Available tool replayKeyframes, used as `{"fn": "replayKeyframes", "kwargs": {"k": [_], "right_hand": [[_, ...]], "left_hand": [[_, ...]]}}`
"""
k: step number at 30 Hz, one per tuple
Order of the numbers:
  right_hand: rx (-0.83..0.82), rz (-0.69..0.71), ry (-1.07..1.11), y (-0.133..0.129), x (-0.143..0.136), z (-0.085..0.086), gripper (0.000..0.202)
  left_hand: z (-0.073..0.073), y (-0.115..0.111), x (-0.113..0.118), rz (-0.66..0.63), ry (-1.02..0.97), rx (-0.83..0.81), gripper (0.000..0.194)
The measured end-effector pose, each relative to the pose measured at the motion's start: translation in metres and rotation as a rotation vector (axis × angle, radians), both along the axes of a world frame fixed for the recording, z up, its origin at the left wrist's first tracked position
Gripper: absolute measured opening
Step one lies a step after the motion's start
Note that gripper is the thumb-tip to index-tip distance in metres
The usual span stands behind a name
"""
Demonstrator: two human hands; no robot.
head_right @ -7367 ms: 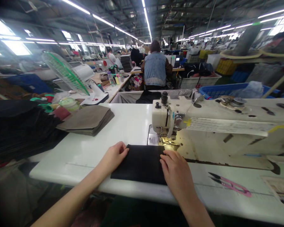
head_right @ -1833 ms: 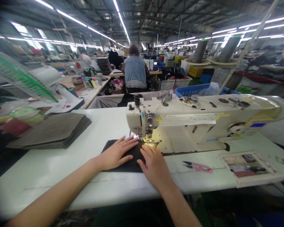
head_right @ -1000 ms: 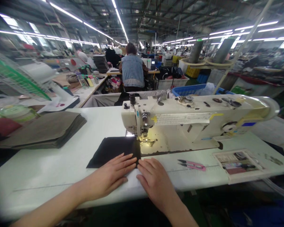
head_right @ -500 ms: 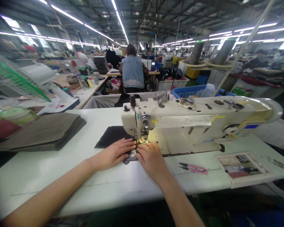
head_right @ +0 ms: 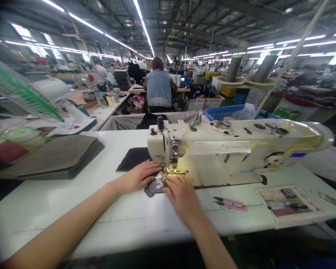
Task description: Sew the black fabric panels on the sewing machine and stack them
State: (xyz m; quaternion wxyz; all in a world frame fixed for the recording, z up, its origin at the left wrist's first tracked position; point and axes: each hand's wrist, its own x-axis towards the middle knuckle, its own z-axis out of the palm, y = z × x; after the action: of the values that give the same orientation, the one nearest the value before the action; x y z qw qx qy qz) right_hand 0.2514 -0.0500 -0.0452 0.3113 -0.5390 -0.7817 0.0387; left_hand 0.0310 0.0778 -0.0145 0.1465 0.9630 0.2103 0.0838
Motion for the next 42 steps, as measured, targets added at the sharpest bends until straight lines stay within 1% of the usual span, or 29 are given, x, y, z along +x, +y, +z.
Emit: {"fn": "replayKeyframes", "kwargs": {"k": [5, 9, 12, 14, 16, 19, 23, 25, 27, 29, 30, 32, 33, 35, 37, 39, 42], "right_hand": [[0.031, -0.041, -0.020, -0.015, -0.004, -0.012, 0.032], [0.059, -0.061, -0.043, -0.020, -0.005, -0.019, 0.033], [0.078, -0.057, -0.013, -0.021, -0.004, -0.019, 0.032], [0.083, -0.048, 0.019, -0.021, -0.003, -0.018, 0.031], [0.082, -0.040, 0.058, -0.022, -0.002, -0.016, 0.030], [0.070, -0.049, 0.139, -0.023, 0.000, -0.013, 0.028], [0.045, -0.089, 0.200, -0.025, 0.005, -0.012, 0.029], [0.062, -0.095, 0.189, -0.027, 0.005, -0.010, 0.029], [0.121, -0.099, 0.161, -0.028, 0.001, -0.005, 0.028], [0.192, -0.074, 0.140, -0.024, -0.009, 0.005, 0.027], [0.212, -0.040, 0.136, -0.020, -0.018, 0.011, 0.026], [0.188, 0.082, 0.137, -0.008, -0.041, 0.023, 0.026], [0.148, 0.146, 0.127, 0.001, -0.056, 0.028, 0.029], [0.050, 0.241, 0.066, 0.020, -0.087, 0.033, 0.034], [-0.064, 0.307, -0.042, 0.039, -0.116, 0.033, 0.039], [-0.177, 0.290, -0.144, 0.056, -0.138, 0.028, 0.042], [-0.211, 0.239, -0.167, 0.072, -0.157, 0.021, 0.046]], "left_hand": [[-0.002, -0.004, 0.000, 0.041, 0.023, 0.024, 0.044], [-0.006, -0.006, 0.001, 0.150, 0.069, 0.097, 0.046], [-0.009, -0.005, 0.002, 0.204, 0.070, 0.128, 0.047], [-0.009, -0.007, 0.001, 0.203, 0.068, 0.125, 0.046], [-0.007, -0.014, -0.003, 0.197, 0.071, 0.113, 0.046], [-0.003, -0.037, -0.013, 0.156, 0.063, 0.064, 0.047], [0.005, -0.085, -0.029, 0.106, 0.024, -0.001, 0.055], [0.010, -0.109, -0.035, 0.128, 0.019, 0.000, 0.063], [0.011, -0.128, -0.041, 0.213, 0.026, 0.041, 0.067], [0.008, -0.139, -0.048, 0.370, 0.041, 0.115, 0.069], [0.004, -0.142, -0.053, 0.462, 0.049, 0.155, 0.071], [-0.006, -0.144, -0.063, 0.620, 0.070, 0.219, 0.075], [-0.012, -0.144, -0.069, 0.669, 0.081, 0.239, 0.076], [-0.024, -0.143, -0.078, 0.706, 0.097, 0.262, 0.078], [-0.032, -0.144, -0.084, 0.699, 0.104, 0.281, 0.078], [-0.037, -0.145, -0.088, 0.686, 0.105, 0.304, 0.078], [-0.037, -0.146, -0.093, 0.671, 0.088, 0.332, 0.076]]}}
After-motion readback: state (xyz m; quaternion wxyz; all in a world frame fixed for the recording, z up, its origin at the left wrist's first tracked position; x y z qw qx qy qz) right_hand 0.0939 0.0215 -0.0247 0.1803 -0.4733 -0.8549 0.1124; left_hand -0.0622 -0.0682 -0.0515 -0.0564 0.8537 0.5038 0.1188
